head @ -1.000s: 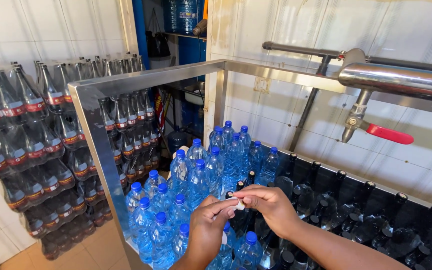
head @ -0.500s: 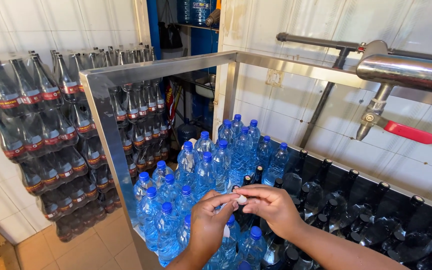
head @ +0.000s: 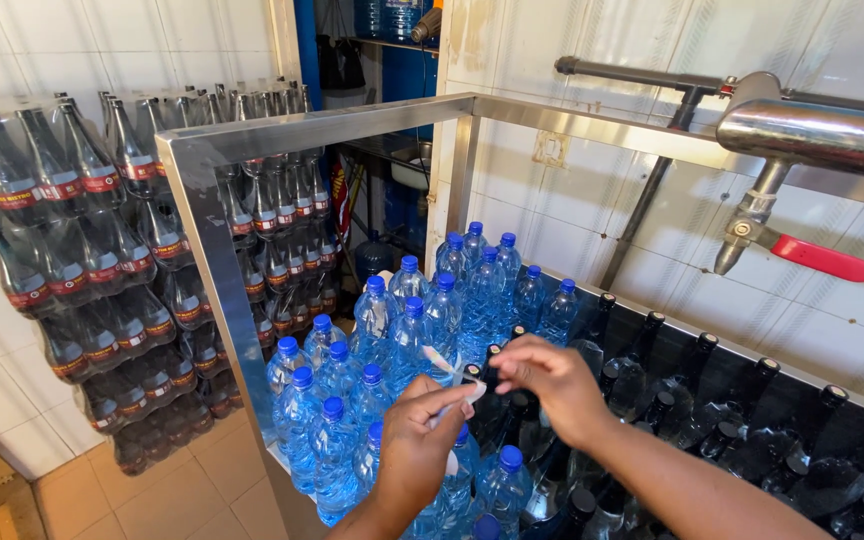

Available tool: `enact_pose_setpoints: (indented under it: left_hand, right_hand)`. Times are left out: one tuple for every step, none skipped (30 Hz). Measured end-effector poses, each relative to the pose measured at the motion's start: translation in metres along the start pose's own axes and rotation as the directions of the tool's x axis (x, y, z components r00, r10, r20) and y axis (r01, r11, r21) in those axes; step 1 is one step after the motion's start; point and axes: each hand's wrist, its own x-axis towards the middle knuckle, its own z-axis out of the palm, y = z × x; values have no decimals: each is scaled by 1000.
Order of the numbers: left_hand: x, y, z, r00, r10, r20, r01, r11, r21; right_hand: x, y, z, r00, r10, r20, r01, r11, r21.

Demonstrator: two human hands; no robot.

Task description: Manually applying labels or seals to the necks of glass bottles in a production line.

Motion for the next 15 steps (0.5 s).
enact_pose_setpoints:
  left_hand:
    - [1, 8, -1, 1000, -2, 3, 2, 1000, 1]
    - [3, 16, -2, 987, -155, -28, 150, 978, -142]
    - [5, 24, -4, 951, -308, -38, 285, 915, -286]
    - [5, 21, -4, 951, -307, -39, 283, 915, -288]
    - [6, 19, -5, 944, -324, -55, 293, 906, -305]
    - [7, 17, -7, 937, -342, -76, 301, 897, -324]
    - [6, 16, -5, 936, -341, -83, 297, 897, -328]
    - [6, 15, -4, 934, -347, -81, 303, 892, -335]
    - [6, 14, -2, 932, -354, -78, 308, 888, -342]
    - [5, 14, -2, 930, -359, -82, 311, 886, -343]
    - [4, 14, -1, 945, -323, -58, 297, 915, -274]
    - [4, 14, 0, 957, -289, -21, 279, 939, -200]
    - [2, 10, 1, 956, -293, -17, 284, 938, -197]
    - [1, 7, 2, 964, -266, -1, 262, 952, -161]
    - [1, 4, 3, 971, -238, 16, 238, 963, -126]
  right_hand:
    - [8, 12, -8, 1000, 2, -3, -2, 1000, 1]
    - [16, 23, -16, 995, 102, -13, -102, 994, -39]
    - [25, 34, -24, 979, 200, -28, -201, 976, -78]
    - [22, 43, -26, 980, 199, -26, -200, 976, -81]
    - [18, 53, -28, 962, 270, -28, -271, 960, -72]
    - [18, 62, -28, 941, 339, -25, -340, 938, -64]
    - [9, 53, -21, 942, 336, -18, -337, 939, -69]
    - [2, 44, -14, 953, 301, -21, -302, 948, -102]
    - [-6, 35, -7, 964, 265, -22, -265, 955, -135]
    - [-9, 27, 0, 963, 268, -17, -268, 954, -134]
    - [-13, 19, 6, 993, 118, 15, -113, 975, -192]
    - [-18, 12, 12, 998, -32, 45, 42, 970, -241]
    - [-18, 8, 16, 999, -28, 41, 37, 971, -237]
    - [-17, 3, 19, 995, -95, 36, 101, 956, -275]
    - [-16, -2, 23, 986, -161, 33, 164, 936, -313]
